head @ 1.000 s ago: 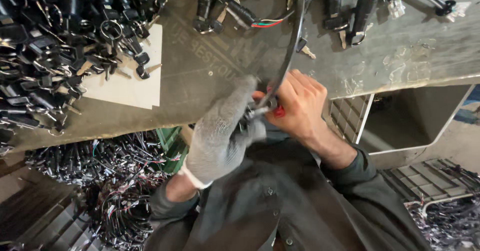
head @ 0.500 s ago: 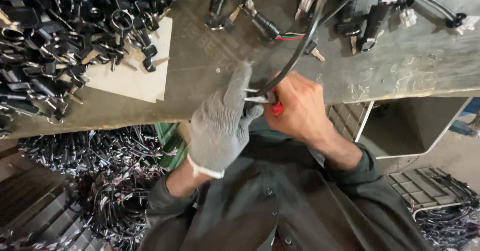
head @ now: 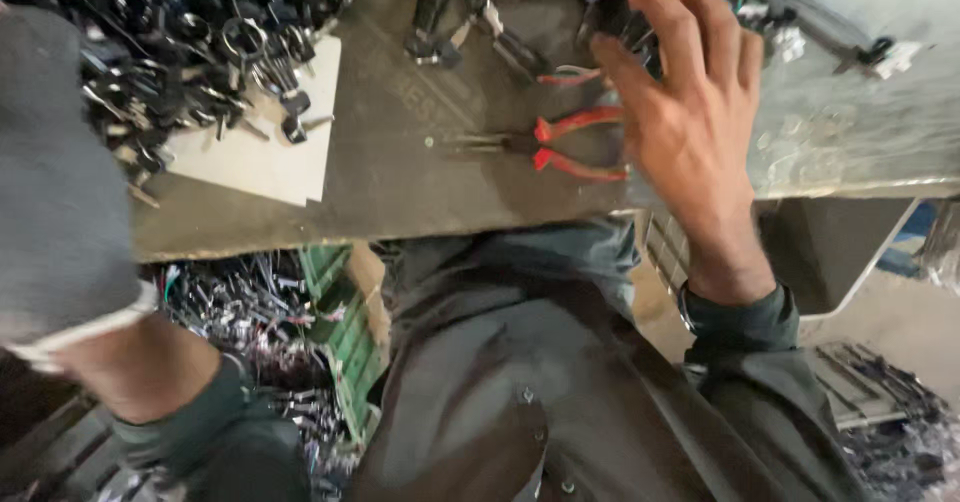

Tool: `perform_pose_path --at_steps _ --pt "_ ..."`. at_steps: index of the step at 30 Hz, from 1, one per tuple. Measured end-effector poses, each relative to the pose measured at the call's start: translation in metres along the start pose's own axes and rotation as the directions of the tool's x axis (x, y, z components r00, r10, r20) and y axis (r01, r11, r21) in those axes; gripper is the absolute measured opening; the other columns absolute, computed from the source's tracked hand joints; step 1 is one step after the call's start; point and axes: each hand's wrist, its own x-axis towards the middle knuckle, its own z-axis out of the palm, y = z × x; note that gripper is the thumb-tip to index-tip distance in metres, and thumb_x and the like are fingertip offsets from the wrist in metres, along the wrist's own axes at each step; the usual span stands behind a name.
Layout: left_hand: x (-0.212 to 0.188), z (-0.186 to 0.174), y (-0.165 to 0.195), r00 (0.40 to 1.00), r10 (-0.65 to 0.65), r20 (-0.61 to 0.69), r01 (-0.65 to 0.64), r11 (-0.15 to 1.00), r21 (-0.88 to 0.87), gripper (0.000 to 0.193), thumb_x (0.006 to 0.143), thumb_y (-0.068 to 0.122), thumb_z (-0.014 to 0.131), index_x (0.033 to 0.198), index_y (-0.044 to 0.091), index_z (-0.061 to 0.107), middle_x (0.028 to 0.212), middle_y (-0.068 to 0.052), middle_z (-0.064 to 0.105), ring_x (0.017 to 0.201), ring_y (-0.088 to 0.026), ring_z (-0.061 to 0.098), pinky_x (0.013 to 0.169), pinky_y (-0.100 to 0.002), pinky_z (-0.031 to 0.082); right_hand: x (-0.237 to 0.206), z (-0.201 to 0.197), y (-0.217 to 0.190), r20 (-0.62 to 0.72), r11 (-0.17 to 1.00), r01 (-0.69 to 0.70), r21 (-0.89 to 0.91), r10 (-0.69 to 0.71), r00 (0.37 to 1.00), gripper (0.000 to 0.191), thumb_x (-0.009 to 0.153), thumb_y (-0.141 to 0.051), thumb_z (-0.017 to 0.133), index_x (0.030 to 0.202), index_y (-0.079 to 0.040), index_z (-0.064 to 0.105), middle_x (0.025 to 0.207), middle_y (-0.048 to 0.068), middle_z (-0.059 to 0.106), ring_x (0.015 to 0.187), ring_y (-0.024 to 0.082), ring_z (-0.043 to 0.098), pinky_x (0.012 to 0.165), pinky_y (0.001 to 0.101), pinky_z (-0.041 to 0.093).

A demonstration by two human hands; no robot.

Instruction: The person picks up a black DC power cable from the workbench and uses pliers to strip the outer insulation from its end, exposing the red and green inner wires. They repeat the stripping on the cable ends and set the processed cables with the pile of connectors on the bench.

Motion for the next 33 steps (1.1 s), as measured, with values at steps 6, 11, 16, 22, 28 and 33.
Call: perform_pose_path --at_steps 6,11,16,22,28,33 --pt "-0.022 0.061 0.077 0.793 0.608 0.037 -0.579 0.771 -0.266 0.090 0.070 0.053 0.084 0.140 0.005 0.054 0.135 -0.020 0.058 0.120 -0.043 0.058 0.092 -0.056 0.043 -0.003 -0.007 0.010 -0.159 0.913 0.088 0.398 -0.026 0.987 0.023 0.088 0.008 0.074 0.109 -0.001 0.075 0.118 0.013 0.070 0.134 0.031 0.063 0.103 0.0411 0.056" --pt "-0.061 0.092 0.103 0.622 0.735 0.272 0.094 0.275 -0.957 0.062 0.089 0.031 0.082 0.141 0.009 0.054 0.134 -0.013 0.060 0.115 -0.033 0.063 0.098 -0.045 0.053 -0.015 -0.021 -0.013 -0.334 0.849 0.142 0.510 0.043 0.942 0.020 0.082 -0.001 0.083 0.098 0.000 0.072 0.108 0.016 0.067 0.115 0.037 0.060 0.096 0.0461 0.053" --pt "-0.092 0.090 0.087 0.579 0.621 0.528 0.687 -0.023 -0.727 0.047 0.104 0.010 0.061 0.148 0.009 0.045 0.123 -0.005 0.057 0.100 -0.010 0.060 0.088 -0.035 0.064 -0.017 -0.003 -0.046 -0.201 0.525 -0.166 0.835 0.572 0.795 0.036 0.106 -0.027 0.070 0.129 -0.002 0.057 0.121 0.012 0.064 0.112 0.024 0.060 0.096 0.0353 0.051" --pt "-0.124 0.105 0.070 0.561 0.552 0.617 0.733 0.016 -0.681 0.046 0.095 0.005 0.063 0.138 0.005 0.049 0.112 -0.001 0.061 0.097 -0.010 0.059 0.084 -0.028 0.052 -0.053 0.031 -0.081 0.262 -0.631 0.020 0.776 0.351 0.899 0.029 0.118 -0.031 0.049 0.109 -0.006 0.059 0.084 0.003 0.064 0.077 0.023 0.063 0.091 0.0461 0.053" --pt "-0.120 0.142 0.080 0.722 0.544 0.428 0.581 -0.141 -0.801 0.031 0.111 0.020 0.055 0.135 0.001 0.058 0.119 -0.009 0.064 0.108 -0.016 0.063 0.098 -0.033 0.054 -0.045 0.000 -0.108 -0.034 -0.381 0.123 0.916 0.231 0.972 0.019 0.111 -0.024 0.051 0.103 -0.010 0.062 0.094 0.014 0.068 0.067 0.019 0.051 0.067 0.0372 0.045" --pt "-0.099 0.120 0.090 0.619 0.596 0.512 0.761 -0.294 -0.578 0.046 0.105 0.035 0.052 0.140 0.006 0.054 0.130 -0.008 0.063 0.119 -0.018 0.062 0.105 -0.035 0.051 -0.052 -0.032 -0.084 -0.203 0.200 0.164 0.966 0.193 0.960 0.019 0.108 -0.008 0.050 0.121 0.003 0.055 0.101 0.012 0.075 0.058 0.011 0.059 0.057 0.0309 0.054"
